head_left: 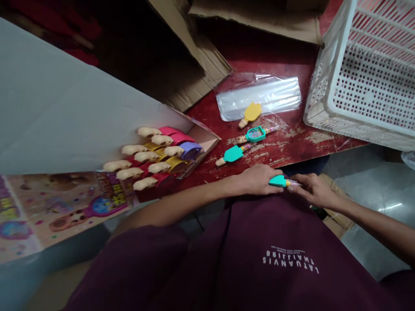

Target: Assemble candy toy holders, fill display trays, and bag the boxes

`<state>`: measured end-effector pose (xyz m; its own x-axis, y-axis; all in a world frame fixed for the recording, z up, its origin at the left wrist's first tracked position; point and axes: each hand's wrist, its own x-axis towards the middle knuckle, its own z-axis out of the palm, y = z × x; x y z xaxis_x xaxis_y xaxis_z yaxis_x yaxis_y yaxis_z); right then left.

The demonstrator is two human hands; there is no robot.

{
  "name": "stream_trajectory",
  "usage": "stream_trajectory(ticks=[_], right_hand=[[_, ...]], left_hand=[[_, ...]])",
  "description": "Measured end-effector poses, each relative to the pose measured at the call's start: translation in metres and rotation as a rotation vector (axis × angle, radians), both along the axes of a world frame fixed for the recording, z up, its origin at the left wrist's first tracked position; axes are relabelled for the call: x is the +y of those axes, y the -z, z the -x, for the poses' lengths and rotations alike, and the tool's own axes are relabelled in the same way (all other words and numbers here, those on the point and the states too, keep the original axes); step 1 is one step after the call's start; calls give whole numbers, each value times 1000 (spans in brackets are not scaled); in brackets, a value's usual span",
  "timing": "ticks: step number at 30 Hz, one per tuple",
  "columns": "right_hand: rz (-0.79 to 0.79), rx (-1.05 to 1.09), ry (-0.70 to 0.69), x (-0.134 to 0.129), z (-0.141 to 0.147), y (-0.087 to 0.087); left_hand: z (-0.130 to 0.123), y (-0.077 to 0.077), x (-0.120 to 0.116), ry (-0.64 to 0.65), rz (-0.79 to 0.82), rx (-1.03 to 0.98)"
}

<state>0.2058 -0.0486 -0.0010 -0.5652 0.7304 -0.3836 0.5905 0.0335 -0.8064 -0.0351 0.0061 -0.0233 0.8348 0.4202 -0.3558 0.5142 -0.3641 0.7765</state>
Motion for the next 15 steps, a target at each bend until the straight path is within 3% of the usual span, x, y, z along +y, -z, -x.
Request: stream_trajectory(ticks=[3, 5, 8, 11, 13, 15], right_hand=[[-102, -50, -56, 5, -1, 18], [-227, -59, -90, 14, -8, 38], [-435, -117, -37, 33, -26, 76], [-600, -266, 55, 54, -47, 114], [-648, -348, 89, 65, -60, 132], [-661, -400, 105, 71, -68, 143]], left_hand=[[-1, 10, -2, -19, -117, 52], [2, 20, -3, -100, -235, 20], [21, 40, -4, -421, -419, -81], [55, 61, -9, -799, -511, 21], [77, 75, -15, -909, -504, 191], [93, 88, -21, -882, -471, 336]])
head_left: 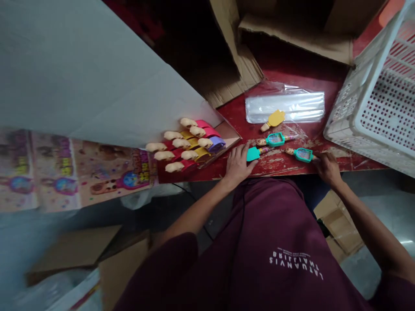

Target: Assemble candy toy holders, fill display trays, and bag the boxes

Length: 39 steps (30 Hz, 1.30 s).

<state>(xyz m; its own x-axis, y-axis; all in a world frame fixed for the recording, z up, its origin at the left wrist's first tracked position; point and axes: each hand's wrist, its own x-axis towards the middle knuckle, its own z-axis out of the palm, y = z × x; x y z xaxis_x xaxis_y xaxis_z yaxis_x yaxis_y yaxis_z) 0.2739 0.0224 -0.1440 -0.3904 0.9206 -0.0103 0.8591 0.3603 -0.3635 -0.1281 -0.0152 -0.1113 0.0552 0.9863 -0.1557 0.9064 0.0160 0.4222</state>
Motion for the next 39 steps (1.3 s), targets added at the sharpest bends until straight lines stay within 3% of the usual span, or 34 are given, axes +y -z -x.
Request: stream_trajectory(ticks=[3, 6, 8, 11, 14, 17, 21, 25, 29, 32, 35, 39], right_hand=[[-20, -82, 13, 4, -1, 0], [-93, -101, 21, 11, 21, -15], [-116, -9, -53, 22, 51, -27], [-67, 86, -303, 51, 112, -39], [-14, -31, -448, 79, 165, -42], [-10, -162, -482, 96, 190, -38], [-56, -186, -454, 103, 186, -41], [-302, 95, -409, 84, 195, -73], [-469, 395, -448, 52, 238, -116], [-406, 515, -400, 44, 265, -131], [-292, 630, -246, 45, 265, -120], [-143, 710, -13, 38, 241, -89]], left_hand=[[10, 18, -7, 73, 89, 71], [13, 31, -10, 78, 88, 47], [14, 35, -13, 54, 64, 27], [16, 36, -18, 31, 35, 7], [15, 33, -25, 4, 34, -12], [11, 26, -32, -56, 38, -42], [2, -4, -37, -168, -131, -168], [4, -64, -15, -261, -373, -423], [19, -126, 25, -132, -265, -559], [38, -157, 43, -106, -306, -457], [64, -169, 53, -141, -340, -243], [90, -153, 69, -161, -261, -84]])
